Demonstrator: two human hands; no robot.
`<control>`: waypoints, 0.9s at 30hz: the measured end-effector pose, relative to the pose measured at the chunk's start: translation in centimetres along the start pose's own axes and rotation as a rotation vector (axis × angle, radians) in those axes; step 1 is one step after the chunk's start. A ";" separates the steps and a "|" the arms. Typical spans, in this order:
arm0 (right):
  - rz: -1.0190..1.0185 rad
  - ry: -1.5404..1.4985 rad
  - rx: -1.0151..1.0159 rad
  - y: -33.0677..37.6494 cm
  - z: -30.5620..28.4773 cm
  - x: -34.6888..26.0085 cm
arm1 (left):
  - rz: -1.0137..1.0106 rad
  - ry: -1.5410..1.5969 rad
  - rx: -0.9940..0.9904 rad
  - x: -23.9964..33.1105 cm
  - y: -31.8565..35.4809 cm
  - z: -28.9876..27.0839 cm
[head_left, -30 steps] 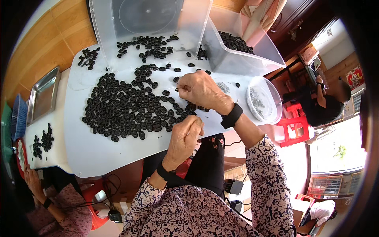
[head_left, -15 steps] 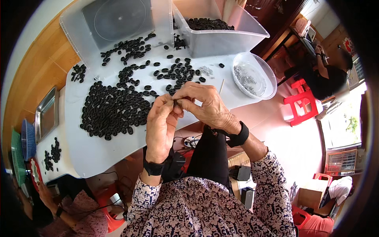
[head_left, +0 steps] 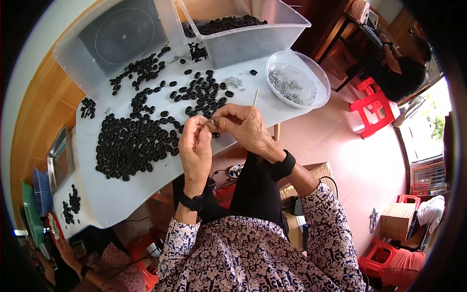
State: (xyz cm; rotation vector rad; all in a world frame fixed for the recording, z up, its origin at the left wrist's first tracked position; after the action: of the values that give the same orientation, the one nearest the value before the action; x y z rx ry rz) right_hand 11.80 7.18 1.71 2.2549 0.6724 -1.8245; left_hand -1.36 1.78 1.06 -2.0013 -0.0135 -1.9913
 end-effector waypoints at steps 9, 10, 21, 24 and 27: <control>-0.100 0.131 0.074 0.6 -1.8 0.8 | -0.013 0.032 0.083 0.4 -0.2 -2.1; -0.228 0.302 -0.019 0.6 -1.3 0.0 | -0.019 0.029 0.085 0.5 -0.3 -2.2; -0.279 0.699 -0.307 -1.4 1.4 -1.6 | -0.088 -0.020 0.057 0.7 0.3 -2.4; -0.294 0.680 -0.319 -1.6 1.8 -0.9 | -0.098 -0.027 0.052 0.5 0.4 -2.5; -0.269 0.697 -0.326 -1.7 1.8 -1.3 | -0.103 -0.046 0.035 0.4 0.4 -2.5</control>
State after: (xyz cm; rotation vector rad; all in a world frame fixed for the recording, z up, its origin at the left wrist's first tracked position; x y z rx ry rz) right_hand 9.25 7.60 2.73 2.6294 1.3181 -0.8584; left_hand -3.67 0.77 1.29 -2.0620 -0.1634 -1.9917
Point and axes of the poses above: each hand's wrist, its own y-axis away from the middle knuckle, its own z-axis out of the palm, x = y × z, the point moved 4 cm from there along -y, towards the middle knuckle, and after that the axes turned 4 degrees about -z, right-handed, at the moved point
